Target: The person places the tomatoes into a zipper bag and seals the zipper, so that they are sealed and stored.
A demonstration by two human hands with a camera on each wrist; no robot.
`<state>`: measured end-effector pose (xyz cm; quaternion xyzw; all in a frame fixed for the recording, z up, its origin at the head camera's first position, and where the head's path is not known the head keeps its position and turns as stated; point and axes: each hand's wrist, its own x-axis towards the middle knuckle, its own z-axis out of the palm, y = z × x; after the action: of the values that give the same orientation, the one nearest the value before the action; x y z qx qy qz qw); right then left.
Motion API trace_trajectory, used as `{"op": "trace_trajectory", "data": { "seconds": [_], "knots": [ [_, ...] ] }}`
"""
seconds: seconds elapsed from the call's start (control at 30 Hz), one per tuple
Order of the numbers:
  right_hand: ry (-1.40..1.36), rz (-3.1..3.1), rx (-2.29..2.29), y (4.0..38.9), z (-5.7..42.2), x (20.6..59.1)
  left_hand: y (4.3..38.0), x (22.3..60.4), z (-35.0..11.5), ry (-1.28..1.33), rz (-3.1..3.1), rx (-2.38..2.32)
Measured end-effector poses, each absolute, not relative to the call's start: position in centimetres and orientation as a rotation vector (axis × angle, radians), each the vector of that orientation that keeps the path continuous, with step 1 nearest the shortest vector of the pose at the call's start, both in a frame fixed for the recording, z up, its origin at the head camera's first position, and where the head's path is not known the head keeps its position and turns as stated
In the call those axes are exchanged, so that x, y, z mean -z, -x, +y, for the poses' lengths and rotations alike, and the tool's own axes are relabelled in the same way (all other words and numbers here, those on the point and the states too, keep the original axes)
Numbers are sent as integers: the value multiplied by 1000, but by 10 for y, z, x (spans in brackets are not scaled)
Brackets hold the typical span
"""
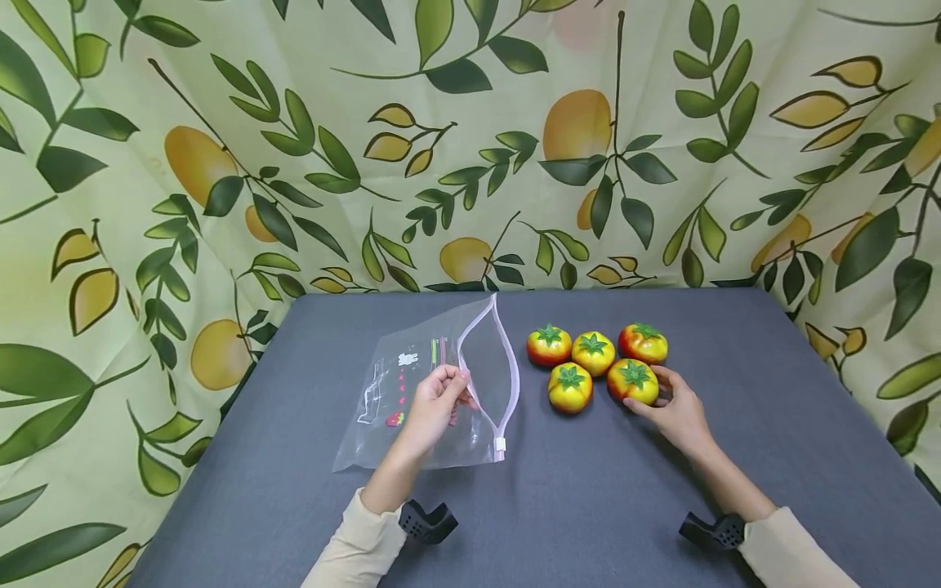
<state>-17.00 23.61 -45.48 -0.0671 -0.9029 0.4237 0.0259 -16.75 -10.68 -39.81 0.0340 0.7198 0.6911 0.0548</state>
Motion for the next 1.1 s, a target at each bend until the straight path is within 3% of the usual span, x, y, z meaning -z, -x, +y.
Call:
{"op": "trace_trajectory", "data": {
  "seconds": [1.1],
  "knots": [
    [148,-2687,-1303,168,233,430,168,395,-111,-116,2233,-2107]
  ]
}}
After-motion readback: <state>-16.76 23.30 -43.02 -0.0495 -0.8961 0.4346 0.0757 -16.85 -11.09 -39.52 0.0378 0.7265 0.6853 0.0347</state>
